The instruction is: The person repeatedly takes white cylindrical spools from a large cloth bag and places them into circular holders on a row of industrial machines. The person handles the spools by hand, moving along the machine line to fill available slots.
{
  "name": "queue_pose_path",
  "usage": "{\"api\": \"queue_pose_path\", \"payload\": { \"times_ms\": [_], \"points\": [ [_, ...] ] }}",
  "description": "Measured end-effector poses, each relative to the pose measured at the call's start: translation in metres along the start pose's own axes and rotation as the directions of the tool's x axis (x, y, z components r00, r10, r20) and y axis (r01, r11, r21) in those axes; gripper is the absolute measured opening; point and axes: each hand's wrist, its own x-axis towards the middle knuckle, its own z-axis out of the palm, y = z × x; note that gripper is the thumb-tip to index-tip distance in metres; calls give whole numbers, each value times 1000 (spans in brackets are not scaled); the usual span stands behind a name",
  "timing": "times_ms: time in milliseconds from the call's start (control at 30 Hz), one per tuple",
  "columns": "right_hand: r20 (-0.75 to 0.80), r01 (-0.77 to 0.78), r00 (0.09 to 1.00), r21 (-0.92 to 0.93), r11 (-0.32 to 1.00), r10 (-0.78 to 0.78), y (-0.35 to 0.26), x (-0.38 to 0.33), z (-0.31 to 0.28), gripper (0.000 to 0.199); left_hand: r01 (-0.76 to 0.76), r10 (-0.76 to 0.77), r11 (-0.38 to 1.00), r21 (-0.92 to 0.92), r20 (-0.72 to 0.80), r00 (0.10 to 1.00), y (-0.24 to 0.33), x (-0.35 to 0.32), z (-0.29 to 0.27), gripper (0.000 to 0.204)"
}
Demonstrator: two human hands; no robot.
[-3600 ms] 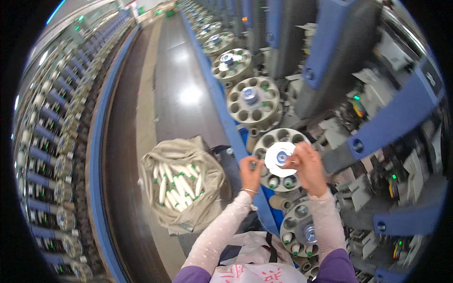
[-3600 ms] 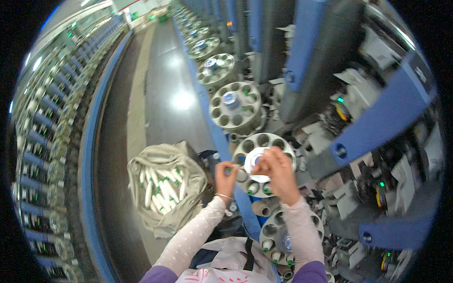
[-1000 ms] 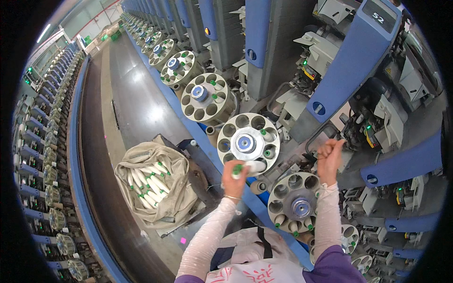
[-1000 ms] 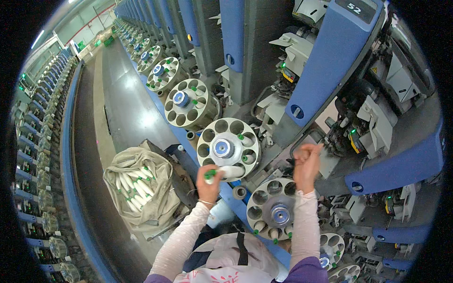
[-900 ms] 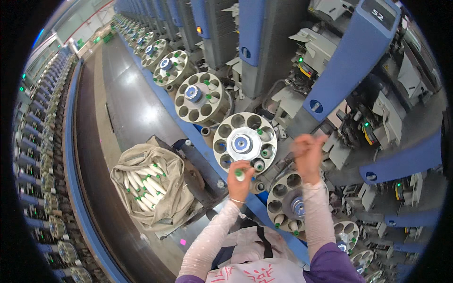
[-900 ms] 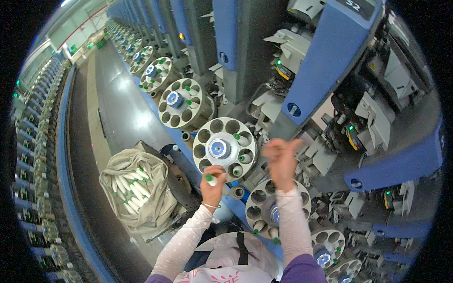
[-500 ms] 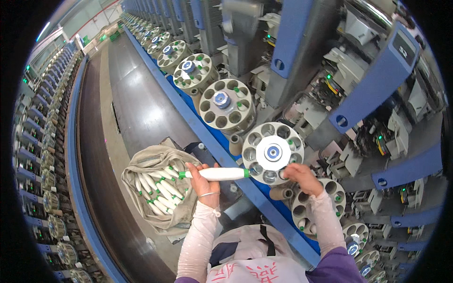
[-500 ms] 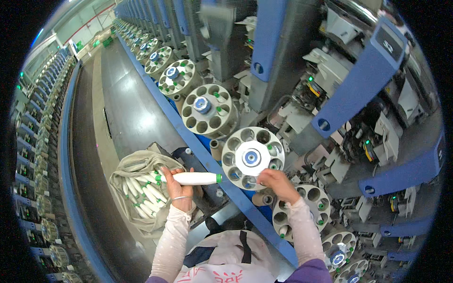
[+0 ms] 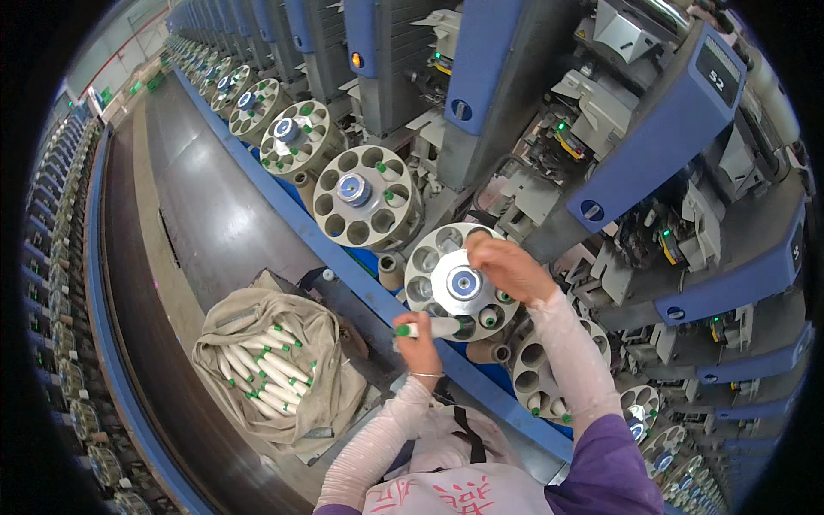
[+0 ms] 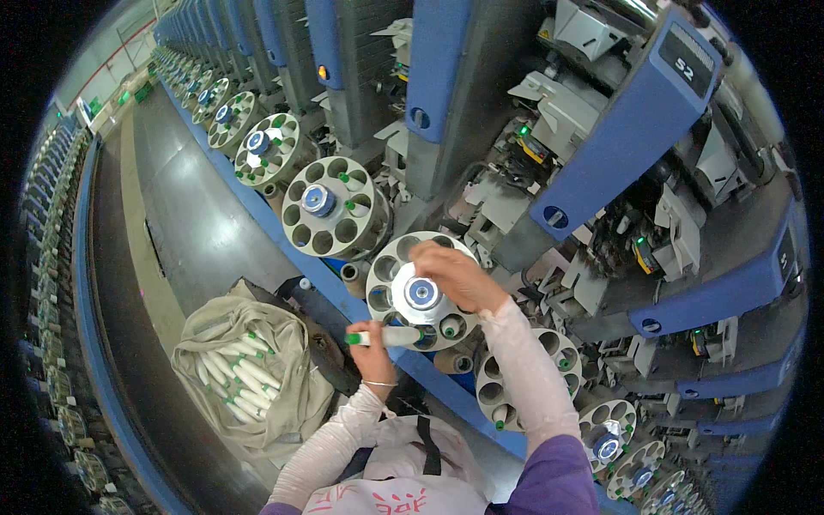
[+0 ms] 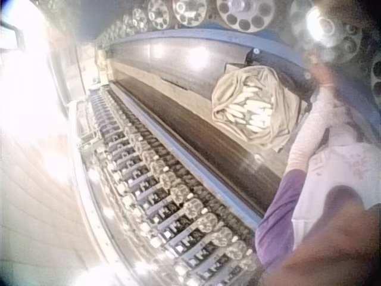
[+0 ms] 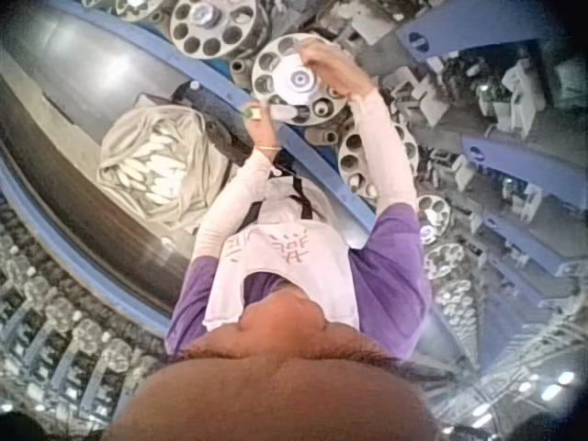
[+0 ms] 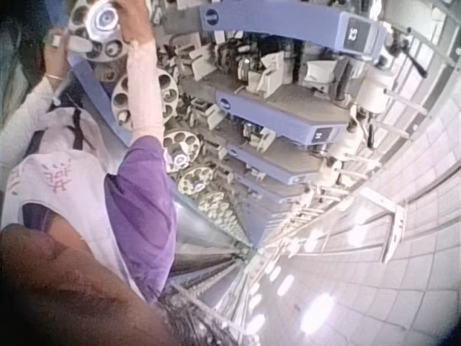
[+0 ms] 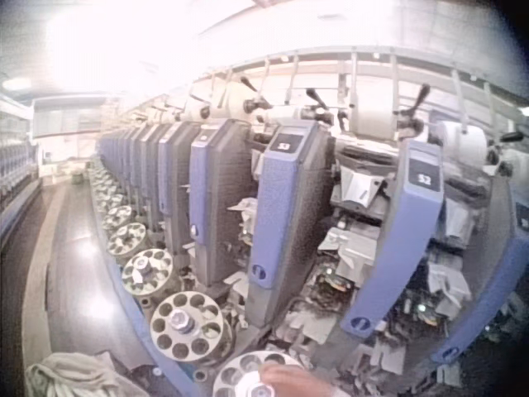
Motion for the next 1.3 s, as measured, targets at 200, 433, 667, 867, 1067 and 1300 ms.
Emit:
{"api": "queue_pose_path", "payload": {
  "times_ms": [200,433,667,867,1067,1300],
  "points": [
    [73,126,981,-942,310,-179,31,12,-42,19,62,-51,997,-40,232,971,-7,-8,11,17],
    [143,150,986,-986,76,-85,14,-55,-59,31,9,-34,992,128,189,981,-16,2,-23,15],
    [204,263,952,-926,-270,227,63,-49,-68,8,98,-136,985,140,290,947,-32,-7,-5,16],
    [266,254,959,-961,110,103,11,-16,-75,5,131,-158,983,129,236,959,-24,-2,-29,14],
    [182,307,948,-736,603,-261,-44,24,-53,12,80,-103,980,180,126,987,-24,0,-60,14],
    [354,354,934,-935,-12,47,12,14,-53,20,100,-116,982,158,92,989,-23,-2,-73,14]
  ]
}}
